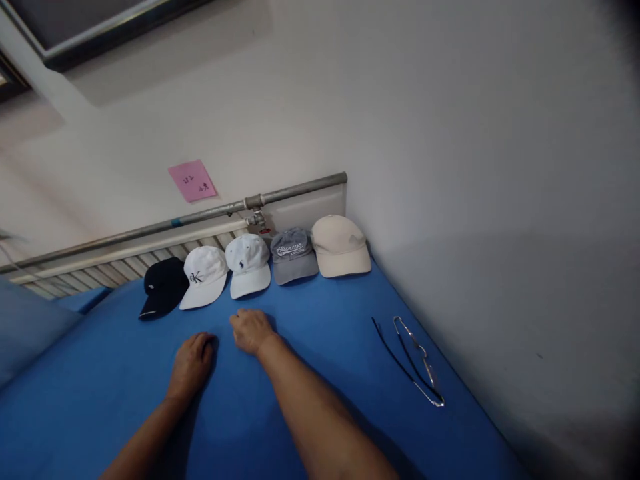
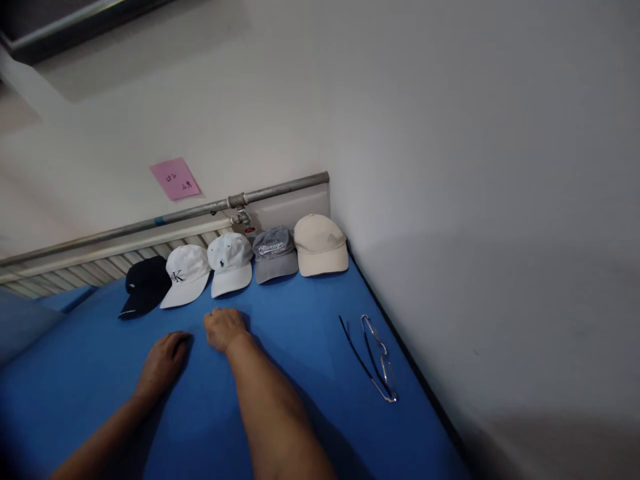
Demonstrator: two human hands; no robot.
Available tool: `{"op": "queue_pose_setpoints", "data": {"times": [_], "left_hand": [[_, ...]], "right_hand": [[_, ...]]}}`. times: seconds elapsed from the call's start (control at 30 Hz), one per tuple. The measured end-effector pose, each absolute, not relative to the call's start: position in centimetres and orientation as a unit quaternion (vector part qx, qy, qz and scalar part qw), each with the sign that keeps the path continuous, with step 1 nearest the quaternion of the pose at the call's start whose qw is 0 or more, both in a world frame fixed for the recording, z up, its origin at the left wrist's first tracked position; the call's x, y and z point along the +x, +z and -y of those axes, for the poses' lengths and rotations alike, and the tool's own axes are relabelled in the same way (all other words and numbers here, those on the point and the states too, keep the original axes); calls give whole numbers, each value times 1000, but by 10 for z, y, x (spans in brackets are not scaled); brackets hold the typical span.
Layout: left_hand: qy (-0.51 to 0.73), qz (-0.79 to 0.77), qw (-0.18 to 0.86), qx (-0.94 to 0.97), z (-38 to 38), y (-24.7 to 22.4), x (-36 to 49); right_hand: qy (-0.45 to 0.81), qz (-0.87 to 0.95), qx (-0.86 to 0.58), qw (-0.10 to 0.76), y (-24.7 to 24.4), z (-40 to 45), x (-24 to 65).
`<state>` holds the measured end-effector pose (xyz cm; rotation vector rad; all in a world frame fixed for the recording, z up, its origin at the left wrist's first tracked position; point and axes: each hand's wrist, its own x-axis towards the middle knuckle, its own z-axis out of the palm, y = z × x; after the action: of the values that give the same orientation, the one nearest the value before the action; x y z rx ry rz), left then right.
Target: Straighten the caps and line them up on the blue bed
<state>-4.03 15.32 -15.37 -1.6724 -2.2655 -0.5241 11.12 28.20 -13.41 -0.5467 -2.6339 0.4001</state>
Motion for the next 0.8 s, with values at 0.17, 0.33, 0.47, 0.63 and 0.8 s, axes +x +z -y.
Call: {"op": "queue_pose_setpoints", "data": {"times": [0.17,0.33,0.47,0.63,0.8], "left_hand": [[-159,795,134,-570,-153,-152,-39],[-165,796,134,-567,-154,-149,-41],[-167,796,135,-565,-156,-151,-45],[-174,798,135,-561,-158,-158,-49],[-171,798,134,-563,-157,-167,-52]], "right_hand": [[168,942,-202,208,-134,-283,108],[182,936,-226,200,-134,-285,107],[190,932,-243,192,-134,-289,106],[196,929,-257,183,-134,-293,102],[194,926,-270,178,-136,-294,100]]}}
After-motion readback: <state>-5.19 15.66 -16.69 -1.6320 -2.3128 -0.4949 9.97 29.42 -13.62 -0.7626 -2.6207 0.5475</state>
